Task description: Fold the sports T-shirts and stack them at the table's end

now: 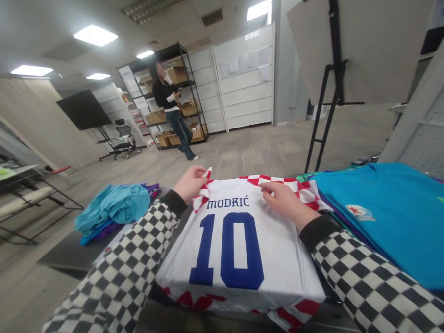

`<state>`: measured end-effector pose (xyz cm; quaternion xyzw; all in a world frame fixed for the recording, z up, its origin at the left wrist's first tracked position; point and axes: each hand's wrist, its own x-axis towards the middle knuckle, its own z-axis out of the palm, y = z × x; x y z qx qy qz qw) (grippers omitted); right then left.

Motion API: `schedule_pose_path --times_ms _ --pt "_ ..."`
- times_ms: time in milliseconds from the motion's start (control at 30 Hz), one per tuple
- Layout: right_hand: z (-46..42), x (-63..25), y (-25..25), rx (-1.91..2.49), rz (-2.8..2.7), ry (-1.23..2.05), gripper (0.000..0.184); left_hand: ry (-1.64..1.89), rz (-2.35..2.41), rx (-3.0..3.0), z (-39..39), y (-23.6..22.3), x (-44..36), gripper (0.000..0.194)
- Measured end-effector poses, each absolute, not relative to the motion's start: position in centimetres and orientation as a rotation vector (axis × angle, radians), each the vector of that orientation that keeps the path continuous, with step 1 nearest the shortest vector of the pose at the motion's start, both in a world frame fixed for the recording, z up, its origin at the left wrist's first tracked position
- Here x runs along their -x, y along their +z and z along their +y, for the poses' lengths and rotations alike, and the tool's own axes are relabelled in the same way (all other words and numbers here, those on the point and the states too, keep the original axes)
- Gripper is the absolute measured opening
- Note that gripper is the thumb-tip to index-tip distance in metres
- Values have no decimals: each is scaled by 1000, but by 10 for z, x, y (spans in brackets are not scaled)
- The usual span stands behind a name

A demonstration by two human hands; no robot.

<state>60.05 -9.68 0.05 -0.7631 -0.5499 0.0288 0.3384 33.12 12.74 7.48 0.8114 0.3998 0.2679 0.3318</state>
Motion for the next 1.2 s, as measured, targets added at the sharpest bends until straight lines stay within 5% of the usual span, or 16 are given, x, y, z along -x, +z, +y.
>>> schedule_pose_path --times_ms 133,400,867,1033,1200 --pt "-100 -599 -3 1953 -1437 117 43 349 622 -1747 89 55 -365 73" --pt "-101 -575 3 1770 -1821 -14 42 646 1092 -2241 168 27 -324 31" --pt "-97 -555 -1 1807 -2176 306 62 539 1459 -2402 236 -6 -343 27" --pt "-91 -557 0 1849 -2185 311 64 630 1547 -2497 223 5 -337 37" --pt "-87 -560 -3 1893 -2184 301 67 932 1436 -2418 170 27 -289 25"
